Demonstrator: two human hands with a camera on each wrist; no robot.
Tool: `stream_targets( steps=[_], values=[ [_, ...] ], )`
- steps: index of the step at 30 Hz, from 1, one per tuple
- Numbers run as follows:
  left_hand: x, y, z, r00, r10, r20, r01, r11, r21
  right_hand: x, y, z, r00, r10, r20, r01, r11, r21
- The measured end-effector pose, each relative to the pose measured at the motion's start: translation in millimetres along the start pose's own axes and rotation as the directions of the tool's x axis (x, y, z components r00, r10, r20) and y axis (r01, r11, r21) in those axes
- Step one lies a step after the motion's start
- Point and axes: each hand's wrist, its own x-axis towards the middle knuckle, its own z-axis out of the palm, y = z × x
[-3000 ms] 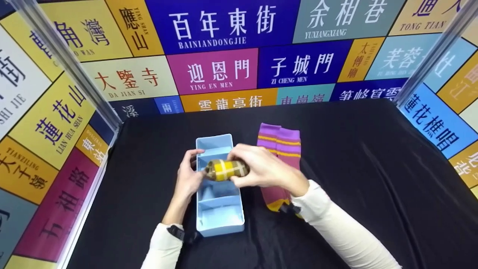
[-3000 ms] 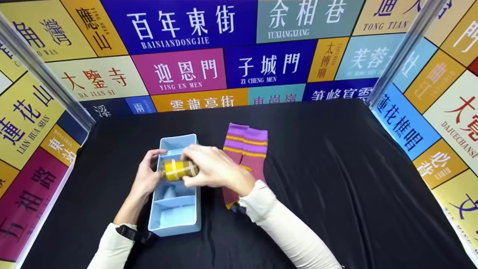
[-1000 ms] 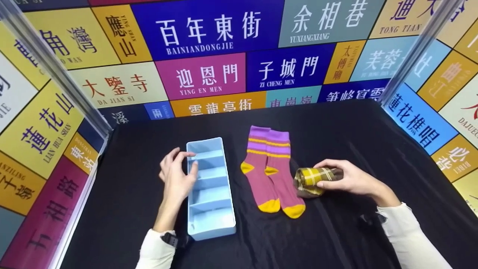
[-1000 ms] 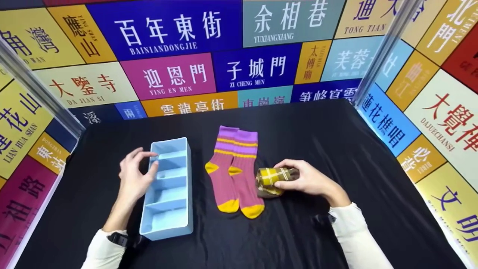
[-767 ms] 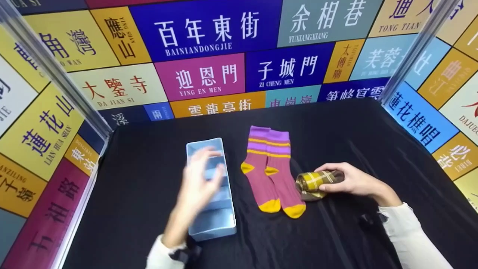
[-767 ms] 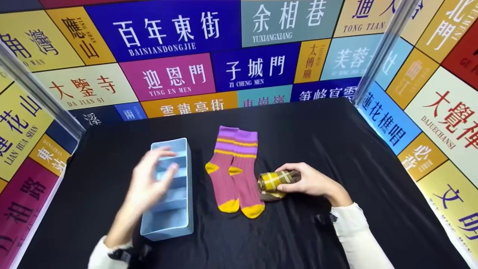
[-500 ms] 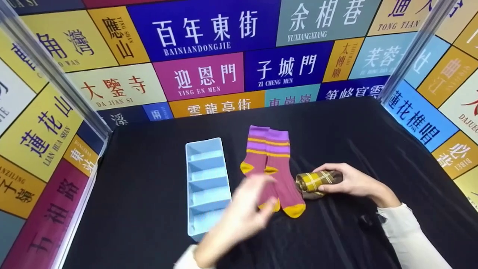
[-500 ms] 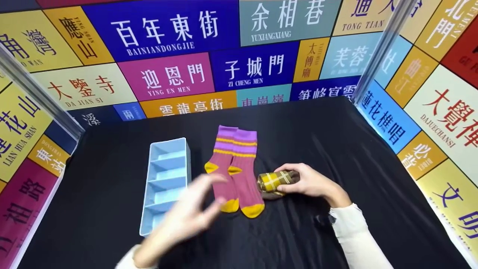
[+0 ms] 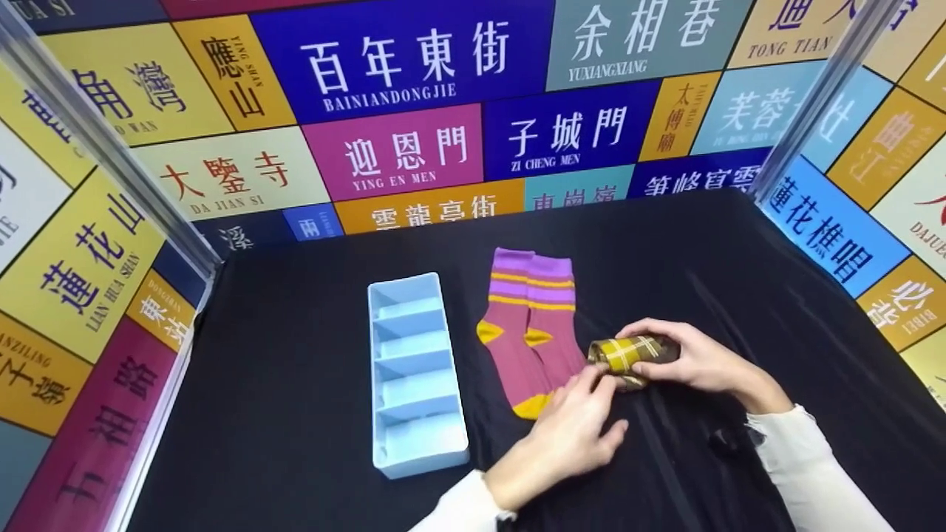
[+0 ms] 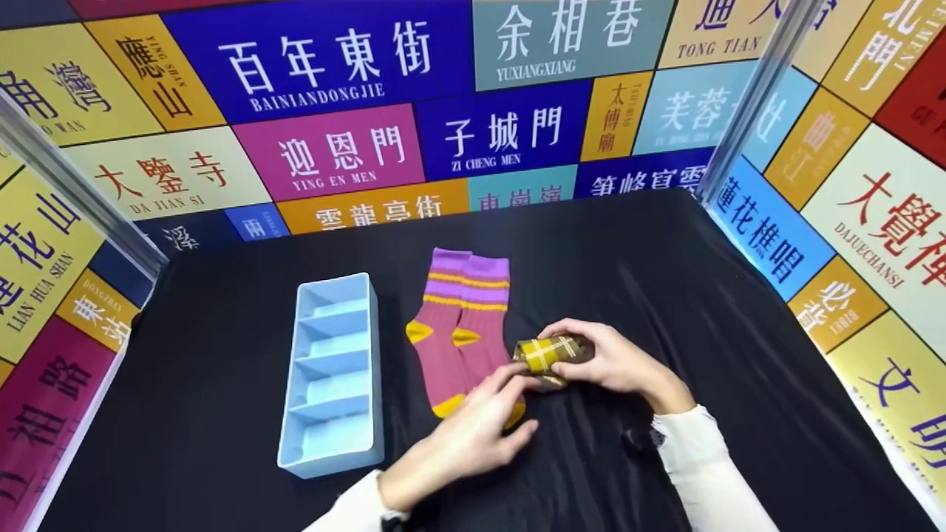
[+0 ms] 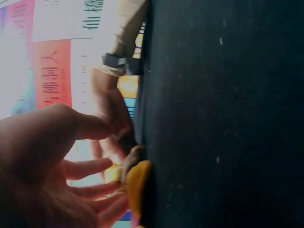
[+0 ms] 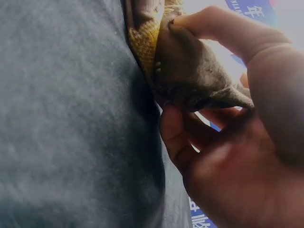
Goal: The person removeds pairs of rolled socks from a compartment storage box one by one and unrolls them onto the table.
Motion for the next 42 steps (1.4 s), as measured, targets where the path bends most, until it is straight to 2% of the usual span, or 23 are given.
stream_targets(
  steps=[4, 7, 11, 13, 16, 20, 24, 28, 31, 37, 40, 42],
  values=[
    [9.3, 0.0, 9.6, 0.999, -0.035, -0.01, 0.034, 0.999, -0.021, 0.7, 1.4, -2.0, 1.0, 0.01, 0.0, -0.01, 1.0, 0.008],
    [12.1, -0.4, 13.2, 0.999, -0.05, -0.009, 0.049, 0.999, -0.008, 1.0, 1.5, -2.2, 0.999, -0.004, -0.036, 0.003, 1.0, -0.022],
    [13.0, -3.1, 15.2, 0.995, -0.091, 0.042, 0.091, 0.996, 0.004, 0.1, 1.2, 0.3, 0.995, -0.017, -0.094, 0.011, 0.998, -0.064],
    [13.0, -5.1, 15.6, 0.992, -0.102, 0.078, 0.104, 0.995, -0.011, -0.3, 1.0, 2.2, 0.993, -0.012, -0.117, 0.007, 0.999, -0.04],
    [12.8, -7.8, 15.8, 0.991, -0.085, 0.1, 0.089, 0.996, -0.031, -0.3, 0.8, 4.5, 0.989, -0.032, -0.147, 0.029, 0.999, -0.024],
    [12.7, -9.8, 15.9, 0.997, -0.026, 0.074, 0.029, 0.999, -0.03, 0.2, 0.7, 4.9, 0.979, -0.079, -0.19, 0.063, 0.994, -0.087],
    [12.0, -10.0, 15.7, 0.998, 0.003, 0.064, -0.002, 1.0, -0.017, 0.0, -1.8, 3.7, 0.983, -0.02, -0.184, -0.003, 0.992, -0.127],
    [12.4, -10.0, 14.8, 0.995, -0.019, 0.101, 0.019, 1.0, 0.0, 0.5, -6.4, 3.8, 0.991, 0.038, -0.128, -0.057, 0.987, -0.149],
    [12.3, -8.1, 13.3, 0.99, -0.039, 0.134, 0.035, 0.999, 0.031, 2.3, -7.6, 5.4, 0.992, 0.022, -0.121, -0.044, 0.983, -0.176],
    [9.6, -5.6, 12.5, 0.988, -0.011, 0.152, -0.007, 0.994, 0.113, 6.8, -6.6, 10.2, 0.975, -0.068, -0.21, 0.013, 0.967, -0.253],
    [8.9, -5.7, 12.2, 0.988, 0.0, 0.156, -0.019, 0.993, 0.12, 8.0, -8.4, 11.8, 0.967, -0.077, -0.244, 0.008, 0.962, -0.272],
    [8.4, -5.2, 11.9, 0.987, 0.0, 0.158, -0.02, 0.992, 0.128, 8.8, -9.8, 12.8, 0.963, -0.061, -0.264, -0.007, 0.968, -0.249]
  ],
)
